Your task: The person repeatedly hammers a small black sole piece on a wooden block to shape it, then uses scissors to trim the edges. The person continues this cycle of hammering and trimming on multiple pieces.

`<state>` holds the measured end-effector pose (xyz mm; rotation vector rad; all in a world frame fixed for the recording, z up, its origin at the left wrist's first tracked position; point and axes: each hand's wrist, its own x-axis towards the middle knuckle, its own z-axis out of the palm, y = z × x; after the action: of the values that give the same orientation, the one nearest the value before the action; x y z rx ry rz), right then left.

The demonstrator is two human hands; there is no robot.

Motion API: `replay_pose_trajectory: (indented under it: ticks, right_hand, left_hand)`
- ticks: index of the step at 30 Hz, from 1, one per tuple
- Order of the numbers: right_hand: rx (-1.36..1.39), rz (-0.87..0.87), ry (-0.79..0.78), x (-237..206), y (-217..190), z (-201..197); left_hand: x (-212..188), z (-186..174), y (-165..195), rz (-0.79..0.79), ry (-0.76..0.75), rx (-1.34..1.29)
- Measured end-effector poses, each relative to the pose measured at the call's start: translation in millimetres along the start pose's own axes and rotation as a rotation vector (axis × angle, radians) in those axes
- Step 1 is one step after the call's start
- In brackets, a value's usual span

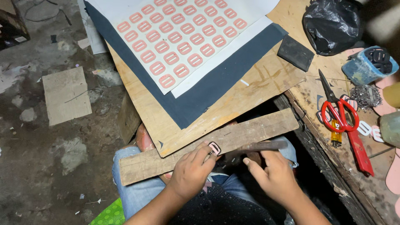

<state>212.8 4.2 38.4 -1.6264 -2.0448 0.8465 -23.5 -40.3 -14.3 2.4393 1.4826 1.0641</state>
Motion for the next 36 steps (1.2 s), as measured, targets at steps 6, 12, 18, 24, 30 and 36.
replay_pose_trajectory:
  ticks: [6, 12, 18, 24, 30, 36]
  right_hand:
    - [0.201, -0.171, 0.035, 4, -2, 18]
    - [0.101, -0.459, 0.028, 12, -16, 30]
    - [-0.025, -0.52, -0.105, 13, -18, 18]
    - [-0.081, -0.46, -0.231, 18, -17, 4]
    - [-0.017, -0.339, -0.12, 12, -17, 7]
    - [-0.048, -0.523, -0.059, 16, -23, 24]
  left_hand:
    - [-1, 3, 1, -0.068, 0.05, -0.048]
    - [0, 4, 0, -0.114, 0.073, -0.118]
    - [1, 2, -1, -0.148, 0.076, -0.171]
    - [4, 3, -1, -0.169, 0.095, -0.193]
    - [3, 6, -5, -0.153, 0.098, -0.187]
    - [1, 5, -7, -0.139, 0.075, -0.215]
